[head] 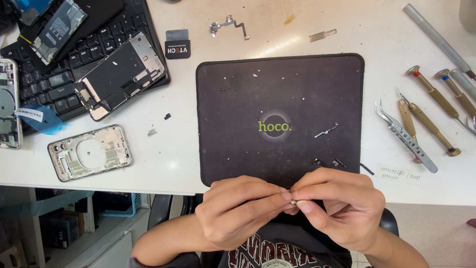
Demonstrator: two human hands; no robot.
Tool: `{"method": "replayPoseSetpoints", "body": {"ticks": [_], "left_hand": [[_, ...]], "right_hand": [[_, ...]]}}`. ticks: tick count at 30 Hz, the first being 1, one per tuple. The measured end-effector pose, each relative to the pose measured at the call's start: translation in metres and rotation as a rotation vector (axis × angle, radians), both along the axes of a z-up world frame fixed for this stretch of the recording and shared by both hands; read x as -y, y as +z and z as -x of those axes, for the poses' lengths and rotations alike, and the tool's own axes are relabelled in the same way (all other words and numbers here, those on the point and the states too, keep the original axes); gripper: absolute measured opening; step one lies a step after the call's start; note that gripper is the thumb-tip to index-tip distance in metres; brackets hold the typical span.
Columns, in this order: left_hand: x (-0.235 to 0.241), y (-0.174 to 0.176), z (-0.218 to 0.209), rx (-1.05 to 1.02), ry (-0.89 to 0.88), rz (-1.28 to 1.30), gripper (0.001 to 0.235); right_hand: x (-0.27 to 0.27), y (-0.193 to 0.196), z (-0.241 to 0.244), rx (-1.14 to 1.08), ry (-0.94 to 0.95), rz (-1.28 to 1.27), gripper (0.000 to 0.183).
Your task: The person disassembles a smartphone, removes small internal components, and reassembles the device using precision tools. They handle screws, a flex cable, and the phone casing, placing parts on a mat and using a screwdriver and tweezers throughout.
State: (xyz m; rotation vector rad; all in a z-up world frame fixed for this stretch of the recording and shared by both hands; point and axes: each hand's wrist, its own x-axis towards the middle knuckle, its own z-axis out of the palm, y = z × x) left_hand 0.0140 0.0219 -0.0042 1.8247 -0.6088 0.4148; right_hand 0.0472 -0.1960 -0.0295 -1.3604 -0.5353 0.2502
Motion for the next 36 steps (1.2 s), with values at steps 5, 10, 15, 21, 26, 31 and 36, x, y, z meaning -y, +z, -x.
{"method": "replayPoseSetpoints", "body": {"ticks": [5, 10, 15, 21, 26, 31, 36], "left_hand": [[-0.003, 0.001, -0.007, 0.221, 0.028, -0.122, 0.027], [0.000, 0.000, -0.009, 0.345, 0.107, -0.190, 0.026], [0.000, 0.003, -0.011, 0.351, 0.069, -0.216, 0.026], [0.009, 0.012, 0.004, -0.424, 0.051, 0.019, 0.019], [0.014, 0.001, 0.001, -0.863, 0.038, 0.438, 0.012], [0.002, 0.000, -0.004, -0.568, 0.263, 0.303, 0.020], [-0.024, -0.005, 0.019, -0.125, 0.143, -0.136, 0.023]], "right_hand": [[0.002, 0.001, -0.002, 0.006, 0.026, -0.002, 0.014], [0.003, 0.002, -0.001, 0.005, 0.021, 0.001, 0.015], [0.003, 0.002, -0.002, 0.056, -0.018, 0.025, 0.016], [0.007, 0.007, -0.006, 0.199, -0.111, 0.099, 0.017], [0.003, 0.015, -0.011, 0.312, -0.139, 0.214, 0.018], [0.011, 0.027, -0.015, 0.304, -0.420, 0.448, 0.012], [0.033, 0.013, 0.001, 0.305, -0.522, 0.539, 0.008]]}}
